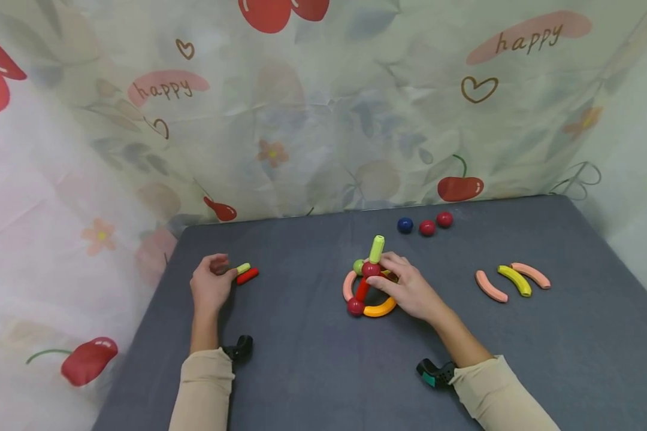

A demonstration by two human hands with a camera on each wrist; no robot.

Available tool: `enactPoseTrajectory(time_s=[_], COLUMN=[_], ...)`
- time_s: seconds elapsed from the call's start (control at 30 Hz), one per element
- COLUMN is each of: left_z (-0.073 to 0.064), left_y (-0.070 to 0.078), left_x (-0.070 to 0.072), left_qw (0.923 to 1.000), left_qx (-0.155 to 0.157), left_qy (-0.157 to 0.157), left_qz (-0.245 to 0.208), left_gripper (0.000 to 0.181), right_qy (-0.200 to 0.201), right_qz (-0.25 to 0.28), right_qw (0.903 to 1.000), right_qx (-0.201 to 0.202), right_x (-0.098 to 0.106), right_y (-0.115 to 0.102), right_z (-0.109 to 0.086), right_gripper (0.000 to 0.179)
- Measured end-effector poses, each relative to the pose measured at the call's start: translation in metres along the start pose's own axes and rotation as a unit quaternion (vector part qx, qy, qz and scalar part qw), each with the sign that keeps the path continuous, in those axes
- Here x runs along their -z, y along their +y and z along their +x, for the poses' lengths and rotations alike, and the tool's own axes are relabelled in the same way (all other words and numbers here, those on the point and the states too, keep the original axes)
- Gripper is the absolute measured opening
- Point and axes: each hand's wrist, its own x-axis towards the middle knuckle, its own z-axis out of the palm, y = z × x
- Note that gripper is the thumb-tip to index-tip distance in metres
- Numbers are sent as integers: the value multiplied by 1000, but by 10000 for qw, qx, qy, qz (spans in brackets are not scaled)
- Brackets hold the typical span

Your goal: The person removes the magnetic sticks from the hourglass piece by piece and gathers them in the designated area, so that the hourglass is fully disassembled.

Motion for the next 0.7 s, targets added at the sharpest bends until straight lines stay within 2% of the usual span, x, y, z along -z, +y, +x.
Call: enactPoseTrajectory(time_s=[0.1,0.2,0.3,0.43,0.57,0.7], left_z=[-9,-24,-43,-69,-87,-96], left_y=[19,52,92,142,177,192], left_x=[-5,-19,-41,-75,-102,-119], left_qw=[9993,9943,9823,9588,9440,9402], left_qx=[-360,-945,-1604,-2330,-2530,-2449], left_qy=[-124,-379,-783,-1447,-1996,-2287], left_qz=[-34,-308,-574,-742,-712,-608], left_gripper=[38,35,31,29,31,32], right_qy=[-3,-4,-6,2,-11,-61], right_qz=[38,84,64,59,172,261], right_qw=[10000,10000,10000,10000,9998,9996], right_qx=[4,3,1,22,94,122], right_x=[0,0,0,-1,0,0], right_y=[-1,-1,-1,0,1,3], right_z=[0,0,0,0,0,0], right_gripper=[39,38,37,38,39,46])
